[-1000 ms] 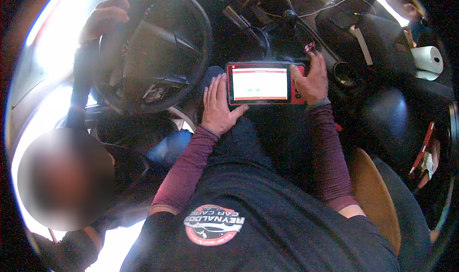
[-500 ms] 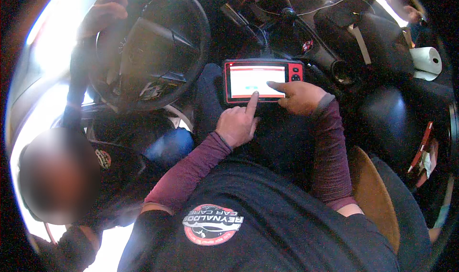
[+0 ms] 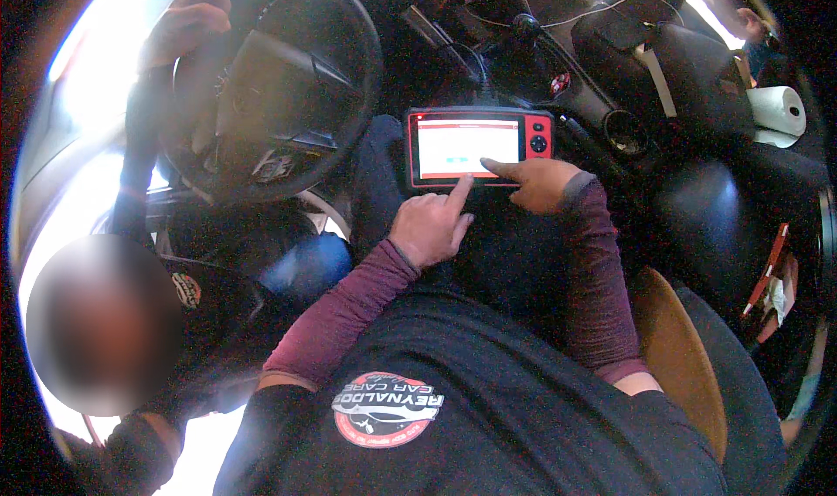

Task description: Using a handheld diagnostic scanner inside a vehicle to check for error codes while interacting with another mechanic.

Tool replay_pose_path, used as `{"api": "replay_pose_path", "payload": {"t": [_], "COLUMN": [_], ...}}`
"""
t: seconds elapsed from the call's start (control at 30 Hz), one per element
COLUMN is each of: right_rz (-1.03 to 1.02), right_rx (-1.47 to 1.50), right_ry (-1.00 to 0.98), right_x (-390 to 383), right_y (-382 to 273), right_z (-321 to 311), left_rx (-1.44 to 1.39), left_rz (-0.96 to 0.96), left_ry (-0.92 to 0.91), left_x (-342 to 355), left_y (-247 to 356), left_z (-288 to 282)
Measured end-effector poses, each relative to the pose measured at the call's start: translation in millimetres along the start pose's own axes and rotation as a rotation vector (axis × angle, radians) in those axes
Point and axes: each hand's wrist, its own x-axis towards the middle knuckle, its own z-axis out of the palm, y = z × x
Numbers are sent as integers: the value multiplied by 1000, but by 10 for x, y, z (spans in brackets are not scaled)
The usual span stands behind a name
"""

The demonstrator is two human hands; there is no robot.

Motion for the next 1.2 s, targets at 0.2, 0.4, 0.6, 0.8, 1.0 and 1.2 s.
{"api": "replay_pose_path", "payload": {"t": [0.2,0.4,0.6,0.8,1.0,1.2], "right_rz": [-18,-133,-117,-41,-74,15], "right_rx": [54,156,201,396,529,468], "right_ry": [65,226,437,585,585,776], "right_x": [-208,-417,-300,-338,-274,-89], "right_y": [-138,-11,310,216,323,653], "right_z": [-159,-295,-204,-338,-297,-138], "left_rx": [11,26,-5,-11,-61,-73], "left_rz": [56,81,151,57,-306,-226], "left_ry": [-51,-57,24,225,273,495], "left_x": [-35,-96,-140,-177,-236,-227], "left_y": [3,-35,-77,-217,-451,-643], "left_z": [-36,-26,18,-37,-174,27]}}
